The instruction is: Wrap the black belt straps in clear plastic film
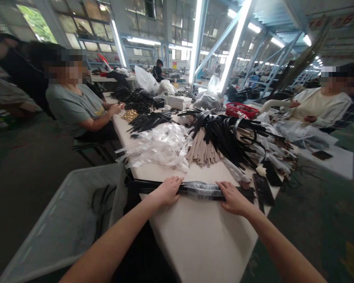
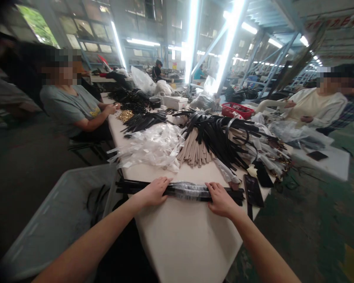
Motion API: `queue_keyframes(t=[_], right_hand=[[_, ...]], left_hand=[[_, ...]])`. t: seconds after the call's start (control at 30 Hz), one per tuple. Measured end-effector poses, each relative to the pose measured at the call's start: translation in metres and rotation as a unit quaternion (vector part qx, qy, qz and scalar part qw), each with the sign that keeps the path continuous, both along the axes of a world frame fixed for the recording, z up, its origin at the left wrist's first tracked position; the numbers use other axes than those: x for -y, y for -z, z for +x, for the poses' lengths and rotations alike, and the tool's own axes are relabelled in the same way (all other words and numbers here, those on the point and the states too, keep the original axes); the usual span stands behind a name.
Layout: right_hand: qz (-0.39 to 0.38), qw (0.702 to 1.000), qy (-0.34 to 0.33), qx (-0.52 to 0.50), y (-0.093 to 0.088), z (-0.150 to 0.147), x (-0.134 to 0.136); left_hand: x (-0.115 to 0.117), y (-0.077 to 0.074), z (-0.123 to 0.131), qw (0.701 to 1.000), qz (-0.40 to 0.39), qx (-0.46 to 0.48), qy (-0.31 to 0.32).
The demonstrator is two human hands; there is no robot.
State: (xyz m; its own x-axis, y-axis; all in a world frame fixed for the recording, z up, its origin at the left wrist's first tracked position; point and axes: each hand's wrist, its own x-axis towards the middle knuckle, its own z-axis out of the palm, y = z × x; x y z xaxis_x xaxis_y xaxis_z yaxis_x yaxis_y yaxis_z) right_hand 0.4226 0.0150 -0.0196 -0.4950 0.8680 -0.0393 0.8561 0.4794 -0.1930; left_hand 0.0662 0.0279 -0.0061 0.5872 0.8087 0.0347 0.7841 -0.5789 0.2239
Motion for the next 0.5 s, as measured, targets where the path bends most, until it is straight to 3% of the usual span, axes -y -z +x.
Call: queue_keyframes(t=[0.17,0.27,0.33,0.4,0.5], right_hand=[[-0.047,0.997,-0.011,0.052,0.011,-0.015,-0.017],[-0.057,0.997,-0.026,0.041,0.020,-0.020,-0.020],[-0.066,0.997,-0.034,0.027,0.014,-0.034,-0.018],[-0.065,0.996,-0.052,0.032,-0.003,-0.066,-0.017],[-0.017,0.988,-0.141,0.059,-0.041,-0.163,-0.030]], left_hand=[[0.029,-0.007,-0.005,0.995,-0.024,-0.081,-0.054],[0.056,-0.009,-0.030,0.993,-0.006,-0.065,-0.103],[0.085,-0.012,-0.064,0.989,-0.009,-0.042,-0.143],[0.125,-0.012,-0.110,0.980,-0.036,-0.018,-0.197],[0.195,-0.005,-0.197,0.938,-0.097,0.009,-0.333]])
